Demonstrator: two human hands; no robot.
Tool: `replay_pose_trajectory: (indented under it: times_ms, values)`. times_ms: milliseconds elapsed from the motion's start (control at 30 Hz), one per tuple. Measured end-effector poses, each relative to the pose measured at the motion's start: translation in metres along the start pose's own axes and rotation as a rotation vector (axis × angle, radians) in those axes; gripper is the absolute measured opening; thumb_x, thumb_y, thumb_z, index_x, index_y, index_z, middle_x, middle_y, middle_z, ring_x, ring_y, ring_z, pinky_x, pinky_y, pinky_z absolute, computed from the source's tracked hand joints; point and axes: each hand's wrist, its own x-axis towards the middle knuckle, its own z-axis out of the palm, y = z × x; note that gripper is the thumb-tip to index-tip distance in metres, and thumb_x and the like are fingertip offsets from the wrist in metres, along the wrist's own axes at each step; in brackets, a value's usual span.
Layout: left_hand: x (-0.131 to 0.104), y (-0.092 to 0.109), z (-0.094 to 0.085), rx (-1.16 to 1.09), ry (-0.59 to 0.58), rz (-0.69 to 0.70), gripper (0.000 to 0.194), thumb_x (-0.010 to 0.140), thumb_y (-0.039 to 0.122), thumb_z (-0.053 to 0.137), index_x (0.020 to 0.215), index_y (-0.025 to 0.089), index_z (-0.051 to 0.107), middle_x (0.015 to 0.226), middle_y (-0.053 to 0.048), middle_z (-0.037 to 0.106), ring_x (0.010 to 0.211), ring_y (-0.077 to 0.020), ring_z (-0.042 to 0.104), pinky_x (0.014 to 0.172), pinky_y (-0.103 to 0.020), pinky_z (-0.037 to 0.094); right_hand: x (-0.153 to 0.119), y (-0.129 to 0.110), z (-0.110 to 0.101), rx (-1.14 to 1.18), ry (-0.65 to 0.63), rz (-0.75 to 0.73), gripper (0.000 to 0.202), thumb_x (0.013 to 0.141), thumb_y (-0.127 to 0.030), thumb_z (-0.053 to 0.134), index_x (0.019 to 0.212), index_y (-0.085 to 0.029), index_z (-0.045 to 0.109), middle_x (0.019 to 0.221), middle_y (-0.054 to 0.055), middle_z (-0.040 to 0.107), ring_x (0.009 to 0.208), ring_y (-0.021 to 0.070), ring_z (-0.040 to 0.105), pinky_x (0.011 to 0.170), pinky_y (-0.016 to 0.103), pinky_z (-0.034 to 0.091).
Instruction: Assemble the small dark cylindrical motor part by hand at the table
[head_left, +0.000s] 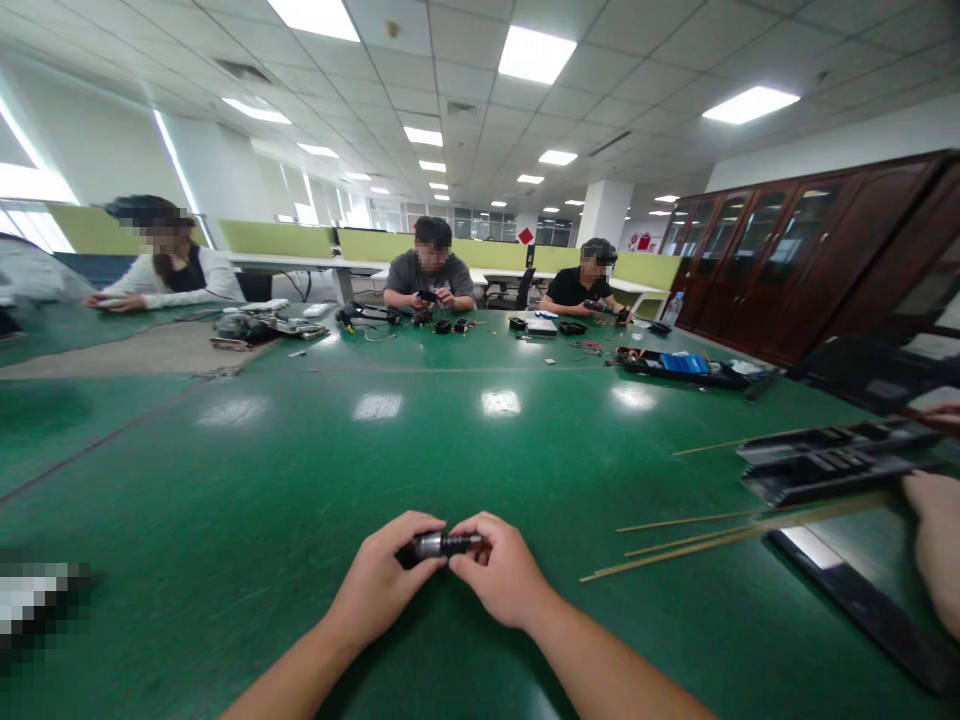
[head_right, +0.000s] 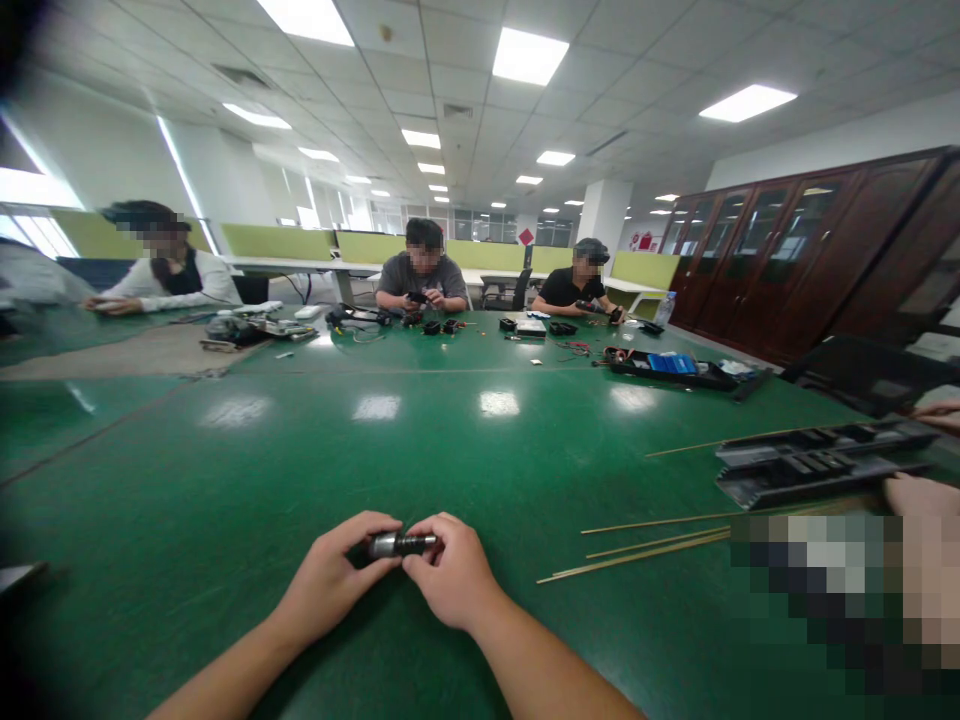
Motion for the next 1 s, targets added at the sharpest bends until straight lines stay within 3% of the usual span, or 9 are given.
replay_pose_trajectory:
  times_ms: [100,233,367,667,1000]
  values:
    - [0.000,0.000,0.001,-0.002,0.022,-0.055,0.037,0.081,0.020,0.070,0.116,0.026,0.062,0.109,-0.004,0.068,0.100,-0.0212,0.064,0.090,-0.034,0.050,0.000,0.000,0.000,0.003,0.000,0.006,0.018,0.078,-0.019,0.068,0.096,-0.020,0.070,0.087,0.001,0.064,0.069,0.0138,0.056,0.061,0.024,0.042]
    - [0.001,-0.002,0.003,-0.012,0.029,-0.045,0.024,0.080,0.019,0.070,0.103,0.024,0.066,0.100,-0.001,0.070,0.094,-0.0196,0.065,0.085,-0.031,0.051,0.000,0.001,0.003,0.028,0.019,0.049,0.018,0.078,-0.023,0.070,0.096,-0.019,0.070,0.082,0.001,0.065,0.067,0.0139,0.055,0.059,0.023,0.041]
    - [0.003,-0.003,0.006,-0.042,0.061,-0.043,0.023,0.078,0.017,0.072,0.100,0.023,0.067,0.101,-0.002,0.070,0.094,-0.0201,0.066,0.086,-0.032,0.051,-0.001,0.001,0.006,0.032,0.044,0.057,0.016,0.080,-0.024,0.068,0.095,-0.019,0.069,0.074,0.000,0.063,0.063,0.0131,0.053,0.057,0.023,0.040]
    - [0.004,-0.003,0.007,-0.028,0.085,-0.018,0.024,0.075,0.018,0.075,0.098,0.022,0.068,0.100,-0.005,0.071,0.093,-0.0215,0.066,0.084,-0.033,0.053,0.004,0.009,0.007,0.034,0.027,0.076,0.017,0.076,-0.018,0.067,0.093,-0.018,0.069,0.076,0.001,0.065,0.064,0.0144,0.055,0.059,0.024,0.041]
    - [0.004,-0.003,0.005,-0.044,0.083,-0.033,0.023,0.075,0.016,0.072,0.097,0.021,0.069,0.099,-0.005,0.071,0.092,-0.0210,0.067,0.084,-0.033,0.054,0.004,0.002,0.006,0.053,0.018,0.080,0.014,0.080,-0.028,0.069,0.091,-0.018,0.070,0.077,0.002,0.067,0.067,0.0159,0.057,0.060,0.025,0.042]
